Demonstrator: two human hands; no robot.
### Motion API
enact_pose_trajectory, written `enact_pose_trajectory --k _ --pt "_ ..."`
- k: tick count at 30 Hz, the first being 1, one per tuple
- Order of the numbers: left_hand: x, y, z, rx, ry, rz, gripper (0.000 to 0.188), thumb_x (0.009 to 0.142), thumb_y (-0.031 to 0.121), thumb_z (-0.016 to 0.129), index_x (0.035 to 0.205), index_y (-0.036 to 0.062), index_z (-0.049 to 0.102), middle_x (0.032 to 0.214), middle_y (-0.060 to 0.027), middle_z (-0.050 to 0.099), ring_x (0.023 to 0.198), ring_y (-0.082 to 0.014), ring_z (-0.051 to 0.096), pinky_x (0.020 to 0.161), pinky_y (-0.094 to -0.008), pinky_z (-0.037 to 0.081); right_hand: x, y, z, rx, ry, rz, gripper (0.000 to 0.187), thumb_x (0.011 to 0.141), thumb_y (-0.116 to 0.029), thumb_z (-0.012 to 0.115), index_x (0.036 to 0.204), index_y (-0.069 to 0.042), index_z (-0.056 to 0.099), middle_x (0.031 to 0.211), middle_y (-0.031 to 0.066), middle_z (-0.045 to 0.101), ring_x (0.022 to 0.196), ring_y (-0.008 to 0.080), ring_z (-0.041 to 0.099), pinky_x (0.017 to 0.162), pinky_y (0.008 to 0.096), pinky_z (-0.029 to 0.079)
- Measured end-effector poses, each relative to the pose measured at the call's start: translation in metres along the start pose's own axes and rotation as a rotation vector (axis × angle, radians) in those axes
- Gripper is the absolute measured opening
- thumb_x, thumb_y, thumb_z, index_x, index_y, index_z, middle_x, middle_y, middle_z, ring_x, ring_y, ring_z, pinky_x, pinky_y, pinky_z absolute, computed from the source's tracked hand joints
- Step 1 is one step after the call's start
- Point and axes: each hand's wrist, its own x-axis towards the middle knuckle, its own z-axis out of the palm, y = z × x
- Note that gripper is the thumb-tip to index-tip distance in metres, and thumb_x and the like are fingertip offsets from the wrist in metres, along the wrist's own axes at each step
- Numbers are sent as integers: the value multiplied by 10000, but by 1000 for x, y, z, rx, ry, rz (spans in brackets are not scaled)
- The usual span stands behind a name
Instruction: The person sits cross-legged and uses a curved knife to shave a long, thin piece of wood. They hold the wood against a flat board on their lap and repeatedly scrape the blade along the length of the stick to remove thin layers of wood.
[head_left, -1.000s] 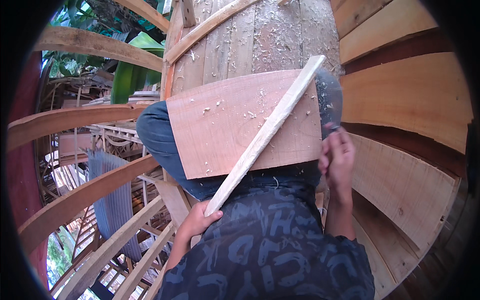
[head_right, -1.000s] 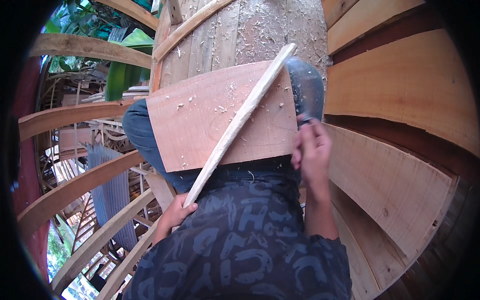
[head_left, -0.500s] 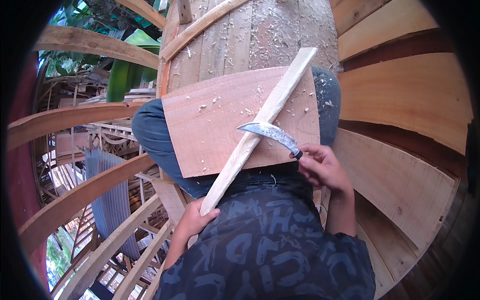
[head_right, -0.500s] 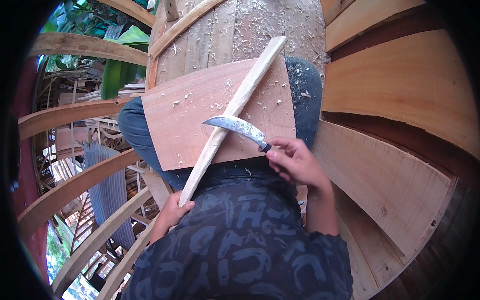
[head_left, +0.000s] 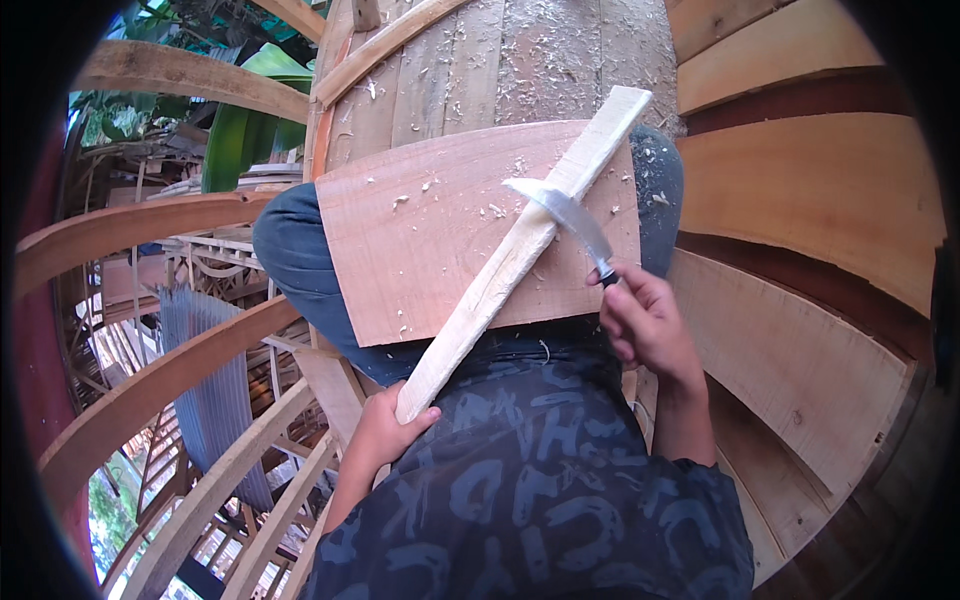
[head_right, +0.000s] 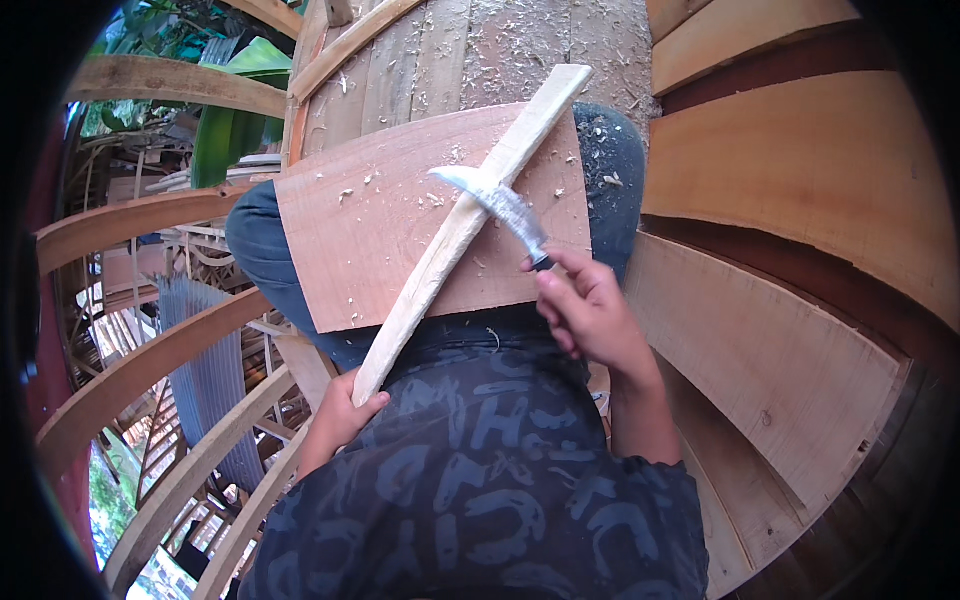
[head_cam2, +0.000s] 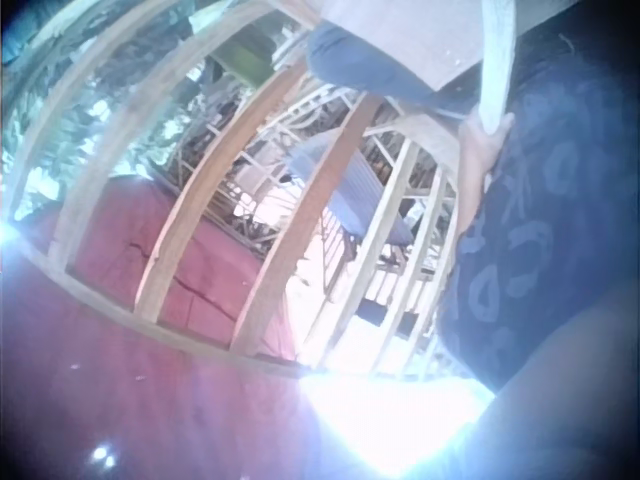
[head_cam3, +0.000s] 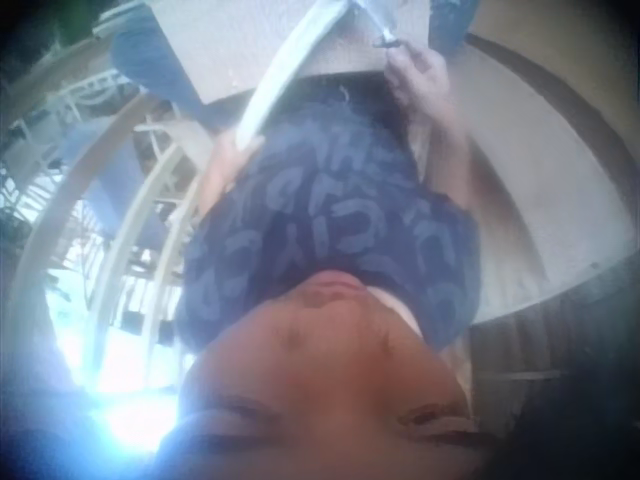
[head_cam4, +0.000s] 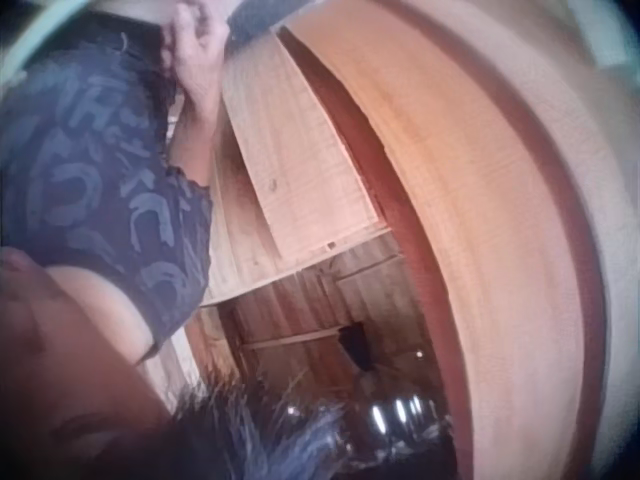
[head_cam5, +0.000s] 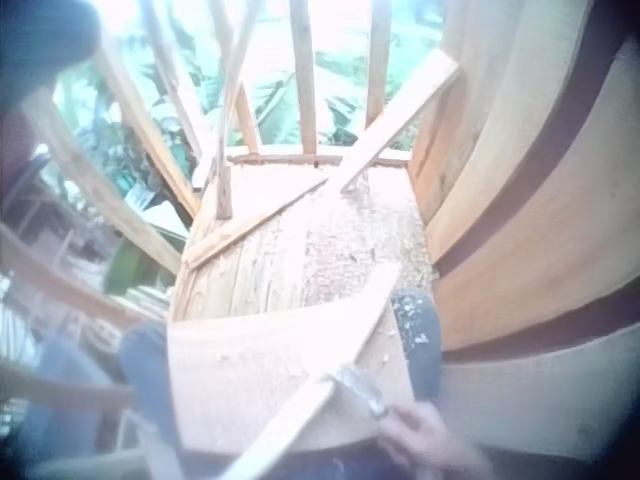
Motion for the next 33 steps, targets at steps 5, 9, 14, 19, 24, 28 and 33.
enact_pose_trajectory --k 5,9,14,19,24,28,33 --pt "-1 -2 4 -36 24 18 448 724 319 704 981 -33 598 808 -159 647 767 -209 622 720 -327 465 1 5 5 64 87 -32 230 907 -175 539 1083 -33 583 601 -36 491 416 15 411 355 173 312" --pt "0 -4 5 -32 16 6 451 724 317 704 984 -36 596 812 -162 649 771 -216 624 724 -327 465 -2 5 6 -35 -81 19 215 916 -176 521 1063 -33 583 587 -34 480 399 14 401 347 169 297" --pt "0 1 5 -33 20 28 436 722 303 705 974 -35 598 814 -175 646 766 -227 627 724 -330 466 -3 0 -7 94 -2 -18 213 920 -161 516 1068 -23 580 587 -27 480 395 14 397 349 166 284" --pt "-2 1 6 -23 23 29 432 721 297 704 976 -35 599 811 -183 642 759 -237 629 722 -335 467 -1 -1 -11 71 124 -76 208 929 -174 499 1051 -27 581 573 -28 466 379 14 380 333 163 261" --pt "-2 4 5 -25 10 16 435 725 312 697 976 -30 599 804 -178 641 754 -245 627 718 -337 466 -1 -2 -17 -18 127 -127 224 921 -169 512 1039 12 572 622 -5 503 389 18 392 338 169 267" --pt "2 5 5 -22 13 29 446 724 326 696 980 -26 600 808 -178 640 755 -244 625 717 -335 465 25 25 -11 -325 675 -726 221 926 -157 499 1058 8 564 672 35 522 395 25 401 344 176 288" --pt "3 -1 2 -26 -17 2 457 721 334 698 985 -26 601 812 -180 640 764 -245 627 724 -336 466 -3 -7 -15 68 157 -265 237 923 -143 503 1093 15 550 629 22 507 394 27 407 353 175 316"
